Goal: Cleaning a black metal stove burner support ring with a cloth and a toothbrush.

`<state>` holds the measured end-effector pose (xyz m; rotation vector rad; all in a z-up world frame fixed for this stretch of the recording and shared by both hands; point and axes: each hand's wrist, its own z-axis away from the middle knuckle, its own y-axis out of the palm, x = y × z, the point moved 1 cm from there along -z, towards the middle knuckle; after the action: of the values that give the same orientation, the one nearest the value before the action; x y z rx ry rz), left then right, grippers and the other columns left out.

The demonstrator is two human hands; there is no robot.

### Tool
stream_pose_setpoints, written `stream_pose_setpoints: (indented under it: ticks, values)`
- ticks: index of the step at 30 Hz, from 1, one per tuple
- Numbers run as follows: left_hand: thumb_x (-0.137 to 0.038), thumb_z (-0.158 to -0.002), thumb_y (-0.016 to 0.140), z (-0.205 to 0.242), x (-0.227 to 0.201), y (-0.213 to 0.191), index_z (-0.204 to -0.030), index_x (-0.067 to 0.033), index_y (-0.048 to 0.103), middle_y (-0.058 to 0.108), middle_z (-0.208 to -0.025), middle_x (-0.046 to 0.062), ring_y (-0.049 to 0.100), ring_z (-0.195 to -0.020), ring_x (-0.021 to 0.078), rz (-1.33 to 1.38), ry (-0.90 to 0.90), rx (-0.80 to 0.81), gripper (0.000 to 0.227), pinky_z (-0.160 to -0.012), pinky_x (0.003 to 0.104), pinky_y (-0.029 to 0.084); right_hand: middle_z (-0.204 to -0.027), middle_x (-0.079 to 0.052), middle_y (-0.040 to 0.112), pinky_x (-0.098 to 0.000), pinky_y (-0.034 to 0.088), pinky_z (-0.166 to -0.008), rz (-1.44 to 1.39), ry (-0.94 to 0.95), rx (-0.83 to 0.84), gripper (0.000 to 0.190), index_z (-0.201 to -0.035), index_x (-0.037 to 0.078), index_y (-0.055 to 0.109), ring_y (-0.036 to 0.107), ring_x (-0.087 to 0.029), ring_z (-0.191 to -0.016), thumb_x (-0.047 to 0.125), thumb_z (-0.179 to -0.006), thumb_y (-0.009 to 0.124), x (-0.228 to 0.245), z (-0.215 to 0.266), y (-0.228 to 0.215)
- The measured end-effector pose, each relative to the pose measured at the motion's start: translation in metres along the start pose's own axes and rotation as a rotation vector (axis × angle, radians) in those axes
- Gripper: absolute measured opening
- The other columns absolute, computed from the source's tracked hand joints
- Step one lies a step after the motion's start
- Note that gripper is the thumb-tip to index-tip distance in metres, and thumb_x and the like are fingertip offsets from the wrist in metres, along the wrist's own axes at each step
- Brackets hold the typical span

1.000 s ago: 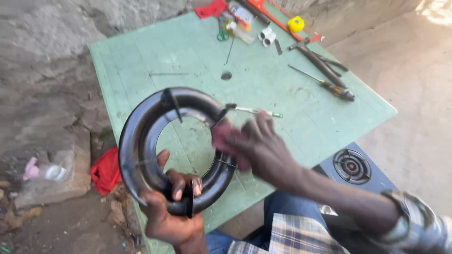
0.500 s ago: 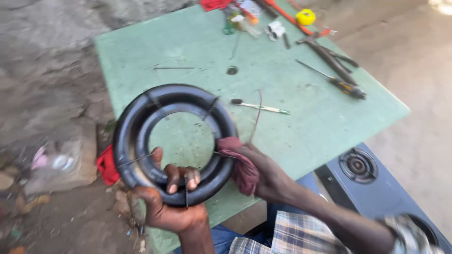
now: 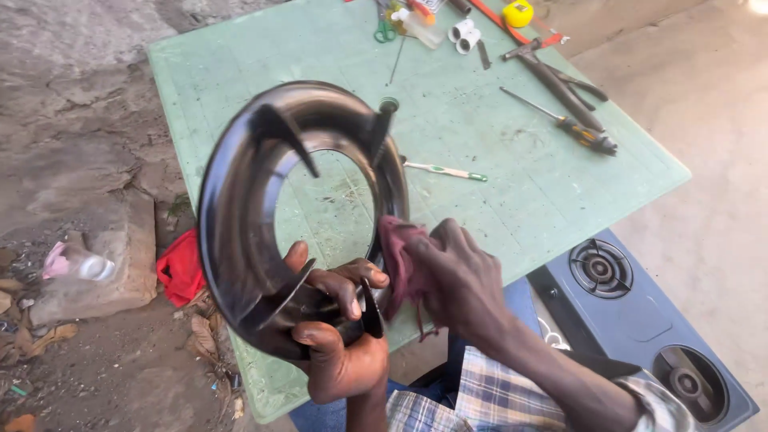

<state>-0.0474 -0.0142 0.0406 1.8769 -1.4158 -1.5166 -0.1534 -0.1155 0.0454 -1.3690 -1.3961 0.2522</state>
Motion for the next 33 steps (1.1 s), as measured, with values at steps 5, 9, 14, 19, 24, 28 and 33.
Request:
stream_pose_setpoints:
  ticks: [5, 9, 14, 19, 24, 28, 33]
  values:
    - [-0.046, -0.101, 0.072, -0.010, -0.009, 0.007, -0.148, 0.0170, 0.038, 0.050, -0.072, 0.008, 0.058, -0.067, 0.0257, -0.102, 0.210, -0.039, 0.085, -0.076, 0.049, 0.055, -0.089, -0.012, 0.062, -0.0442, 0.052, -0.057, -0.262, -0.077, 0.014, 0.071, -0.137, 0.015, 0.060, 0.068, -0.033, -0.072, 0.003, -0.068, 0.072, 0.033, 0.003, 0.008]
    - [-0.042, -0.101, 0.074, 0.005, -0.007, 0.011, -0.145, 0.0199, 0.037, 0.053, -0.076, 0.010, 0.062, -0.074, 0.0294, -0.188, 0.213, -0.020, 0.084, -0.081, 0.048, 0.057, -0.095, -0.020, 0.062, -0.0526, 0.048, -0.054, 0.011, 0.103, 0.042, 0.069, -0.145, 0.013, 0.052, 0.065, -0.043, -0.073, 0.009, -0.080, 0.075, 0.029, -0.015, 0.015]
    - [-0.043, -0.098, 0.077, 0.005, 0.000, 0.000, -0.147, 0.0213, 0.039, 0.053, -0.077, 0.009, 0.064, -0.081, 0.0307, -0.270, 0.187, 0.058, 0.090, -0.085, 0.047, 0.057, -0.094, -0.022, 0.064, -0.0513, 0.054, -0.058, -0.274, 0.062, 0.129, 0.074, -0.145, 0.007, 0.048, 0.069, -0.041, -0.071, 0.005, -0.074, 0.069, 0.021, -0.012, 0.039]
    - [-0.043, -0.094, 0.080, 0.014, 0.004, -0.013, -0.145, 0.0198, 0.035, 0.050, -0.076, 0.008, 0.063, -0.080, 0.0312, -0.310, 0.121, 0.052, 0.093, -0.081, 0.047, 0.055, -0.102, -0.022, 0.062, -0.0517, 0.054, -0.055, -0.036, 0.162, 0.121, 0.059, -0.135, 0.007, 0.053, 0.067, -0.041, -0.072, 0.008, -0.079, 0.070, 0.005, -0.015, 0.054]
    - [-0.040, -0.101, 0.074, 0.010, -0.002, -0.005, -0.144, 0.0237, 0.042, 0.053, -0.075, 0.009, 0.065, -0.073, 0.0305, -0.299, 0.239, 0.007, 0.083, -0.074, 0.045, 0.058, -0.106, -0.020, 0.066, -0.0518, 0.058, -0.071, -0.496, -0.027, 0.213, 0.057, -0.136, 0.005, 0.051, 0.070, -0.042, -0.084, 0.009, -0.083, 0.070, 0.025, -0.013, 0.044]
    - [-0.033, -0.097, 0.072, 0.018, 0.002, -0.015, -0.150, 0.0198, 0.035, 0.055, -0.074, 0.013, 0.064, -0.076, 0.0323, -0.023, 0.074, -0.066, 0.084, -0.074, 0.042, 0.055, -0.104, -0.025, 0.060, -0.0554, 0.051, -0.059, -0.097, 0.099, 0.130, 0.059, -0.119, 0.006, 0.053, 0.065, -0.046, -0.084, 0.016, -0.068, 0.081, 0.008, -0.009, 0.057]
    - [-0.016, -0.098, 0.066, -0.003, 0.004, -0.031, -0.154, 0.0249, 0.027, 0.055, -0.081, 0.014, 0.063, -0.076, 0.0325, -0.368, 0.177, -0.022, 0.080, -0.079, 0.044, 0.055, -0.103, -0.018, 0.066, -0.0517, 0.055, -0.072, -0.491, 0.053, 0.292, 0.080, -0.157, 0.007, 0.035, 0.069, -0.042, -0.081, 0.012, -0.085, 0.069, 0.023, -0.016, 0.045]
